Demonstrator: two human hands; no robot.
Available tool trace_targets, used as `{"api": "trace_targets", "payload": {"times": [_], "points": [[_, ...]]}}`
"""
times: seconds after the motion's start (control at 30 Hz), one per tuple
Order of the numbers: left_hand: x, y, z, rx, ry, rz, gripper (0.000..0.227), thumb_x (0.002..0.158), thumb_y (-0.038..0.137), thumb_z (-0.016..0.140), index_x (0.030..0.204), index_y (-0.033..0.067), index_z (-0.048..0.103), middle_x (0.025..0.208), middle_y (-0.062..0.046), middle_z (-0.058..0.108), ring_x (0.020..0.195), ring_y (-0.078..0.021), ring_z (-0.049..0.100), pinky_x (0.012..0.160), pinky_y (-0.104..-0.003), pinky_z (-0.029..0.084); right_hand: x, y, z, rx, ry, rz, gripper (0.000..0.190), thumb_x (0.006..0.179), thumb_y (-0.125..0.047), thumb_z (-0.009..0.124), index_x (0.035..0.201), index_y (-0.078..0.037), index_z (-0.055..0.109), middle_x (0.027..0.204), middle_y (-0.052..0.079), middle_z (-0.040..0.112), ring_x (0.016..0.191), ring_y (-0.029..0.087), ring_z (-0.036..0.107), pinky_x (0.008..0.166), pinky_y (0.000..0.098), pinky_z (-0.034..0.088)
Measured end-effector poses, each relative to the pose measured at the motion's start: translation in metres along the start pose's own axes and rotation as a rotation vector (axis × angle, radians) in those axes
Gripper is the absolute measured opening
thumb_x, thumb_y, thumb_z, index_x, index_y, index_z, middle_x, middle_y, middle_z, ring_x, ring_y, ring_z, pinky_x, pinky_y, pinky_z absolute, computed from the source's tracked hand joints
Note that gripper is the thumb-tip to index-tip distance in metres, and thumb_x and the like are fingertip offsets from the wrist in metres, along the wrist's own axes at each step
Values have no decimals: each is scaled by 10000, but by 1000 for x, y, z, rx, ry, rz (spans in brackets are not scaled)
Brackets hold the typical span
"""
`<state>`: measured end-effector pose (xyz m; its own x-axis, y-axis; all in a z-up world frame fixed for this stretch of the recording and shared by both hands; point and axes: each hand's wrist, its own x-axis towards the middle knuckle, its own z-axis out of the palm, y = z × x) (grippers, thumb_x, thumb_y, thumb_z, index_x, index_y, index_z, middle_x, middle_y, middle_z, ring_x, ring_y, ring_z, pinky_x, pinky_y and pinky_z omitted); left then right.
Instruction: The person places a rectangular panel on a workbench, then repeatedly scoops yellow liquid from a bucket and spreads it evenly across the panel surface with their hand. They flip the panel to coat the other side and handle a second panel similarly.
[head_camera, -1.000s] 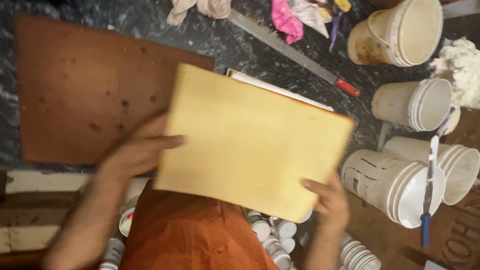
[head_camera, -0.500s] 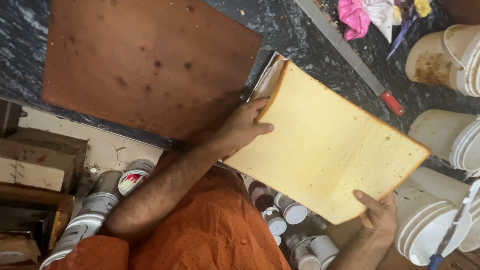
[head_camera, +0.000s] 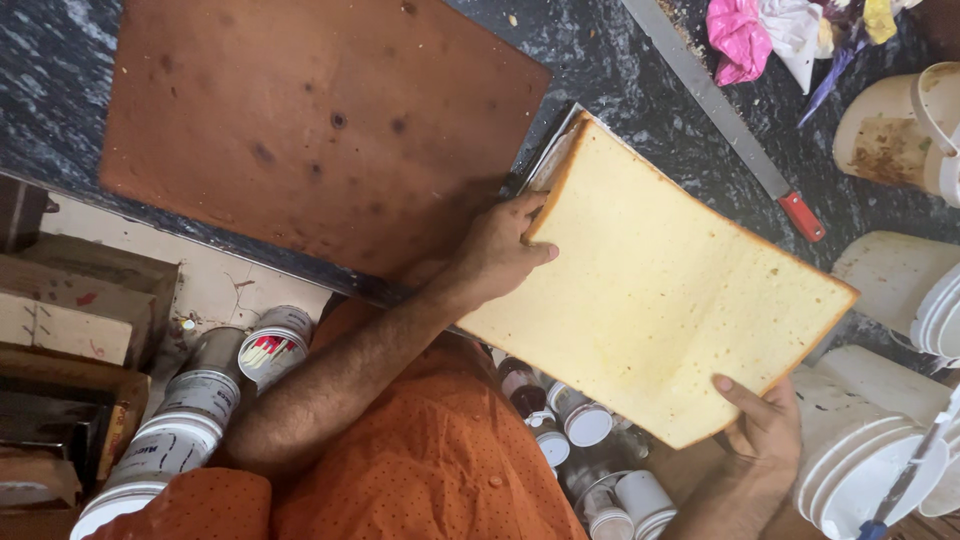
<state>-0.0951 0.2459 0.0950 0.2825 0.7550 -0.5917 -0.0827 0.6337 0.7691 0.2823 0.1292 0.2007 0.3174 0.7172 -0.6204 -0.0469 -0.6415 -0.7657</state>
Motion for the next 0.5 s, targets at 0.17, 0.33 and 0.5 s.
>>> {"api": "trace_targets", "payload": {"times": [0.17,0.33,0.5], "points": [[-3,-1,2,108,129,112,624,805,103,797,1378,7,569,1181,-182,754,1062,-232,765,905,-328,590,2,-8,10,-12,5,13,698,824,175,601,1487,-26,513,1316,160,657,1160,260,670,918,366,598],[-3,-5,6,197,174,117,611,799,120,822,1356,16,596,1186,-206,734,1078,-284,743,914,-355,582,-2,-9,9,-37,34,10,699,842,170,589,1505,-39,509,1317,164,664,1139,270,687,866,386,619],[0,-7,8,148,185,177,606,803,104,823,1353,5,589,1199,-212,728,1102,-285,740,927,-354,587,0,-5,5,-19,51,-18,693,861,184,586,1515,-34,513,1331,173,664,1150,278,688,868,388,624]]}}
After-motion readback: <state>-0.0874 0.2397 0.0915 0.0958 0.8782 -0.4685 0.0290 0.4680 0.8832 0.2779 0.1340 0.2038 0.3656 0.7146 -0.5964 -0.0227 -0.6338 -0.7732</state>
